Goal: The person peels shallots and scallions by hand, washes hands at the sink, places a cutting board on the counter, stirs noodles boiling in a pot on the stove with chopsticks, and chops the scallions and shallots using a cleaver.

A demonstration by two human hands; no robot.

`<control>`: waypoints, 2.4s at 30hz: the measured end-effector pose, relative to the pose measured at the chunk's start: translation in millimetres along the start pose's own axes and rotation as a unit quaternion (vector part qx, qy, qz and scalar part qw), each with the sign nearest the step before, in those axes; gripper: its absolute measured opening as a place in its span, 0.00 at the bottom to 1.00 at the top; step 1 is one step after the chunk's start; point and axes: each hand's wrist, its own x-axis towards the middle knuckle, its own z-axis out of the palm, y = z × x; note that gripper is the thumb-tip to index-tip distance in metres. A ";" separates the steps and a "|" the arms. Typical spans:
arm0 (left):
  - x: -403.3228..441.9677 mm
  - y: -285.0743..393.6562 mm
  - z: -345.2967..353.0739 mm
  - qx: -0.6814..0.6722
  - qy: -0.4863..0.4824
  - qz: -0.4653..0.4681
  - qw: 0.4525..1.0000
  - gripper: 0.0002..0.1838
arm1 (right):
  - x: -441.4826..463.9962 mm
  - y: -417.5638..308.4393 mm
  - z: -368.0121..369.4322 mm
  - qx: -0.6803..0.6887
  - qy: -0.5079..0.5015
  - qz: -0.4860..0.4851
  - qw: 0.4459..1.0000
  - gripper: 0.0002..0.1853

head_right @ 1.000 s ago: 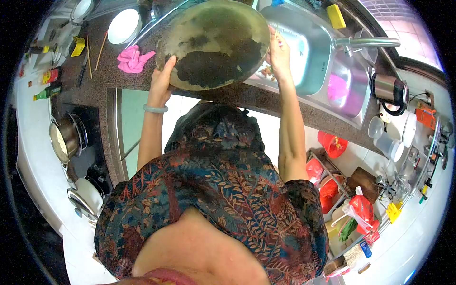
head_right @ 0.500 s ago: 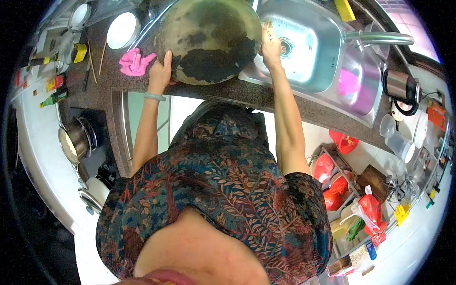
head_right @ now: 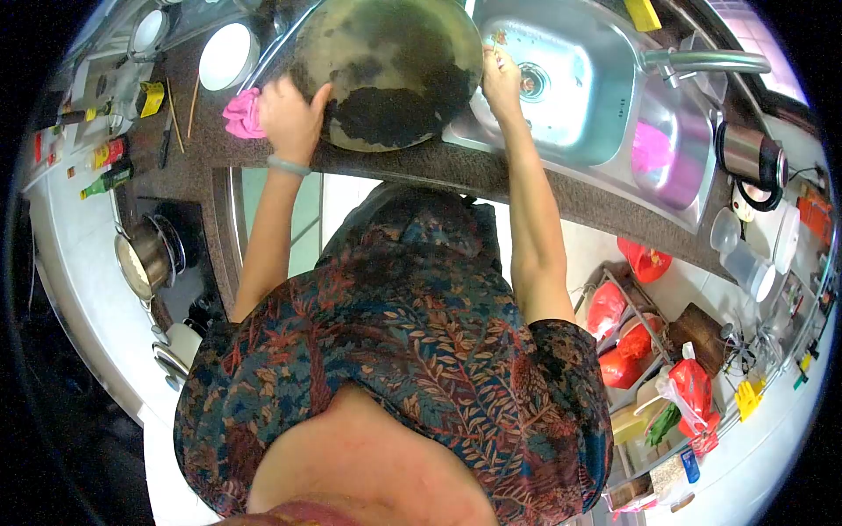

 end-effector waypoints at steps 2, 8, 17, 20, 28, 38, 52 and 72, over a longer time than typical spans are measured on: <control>0.2 7.4 25.9 0.031 0.063 0.145 0.987 0.44 | -0.8 2.1 -0.5 -0.001 0.003 0.007 1.000 0.13; -33.8 77.5 38.8 -0.123 -0.043 0.218 0.967 0.54 | -2.4 -11.0 -10.0 -0.040 -0.076 0.043 0.995 0.16; -66.7 164.8 29.2 -0.331 -0.134 0.425 0.832 0.47 | 20.1 -5.7 -25.6 -0.026 -0.140 0.057 0.988 0.17; -30.6 139.8 25.7 -0.299 -0.085 0.393 0.866 0.43 | 12.5 -19.1 -44.6 0.028 -0.123 0.066 0.990 0.18; 58.0 58.8 83.5 -0.067 0.033 0.233 0.970 0.54 | -36.2 -30.3 -78.9 0.129 -0.047 0.096 0.986 0.20; -45.5 176.0 43.3 -0.330 -0.107 0.488 0.801 0.43 | -60.3 -36.0 -92.3 0.173 -0.007 0.090 0.981 0.21; 17.4 136.5 55.2 -0.147 -0.023 0.339 0.929 0.48 | -99.7 -39.2 -102.6 0.179 0.043 0.103 0.977 0.20; -9.8 128.6 46.9 -0.209 -0.108 0.394 0.889 0.35 | -122.2 -49.8 -102.7 0.204 0.051 0.101 0.972 0.19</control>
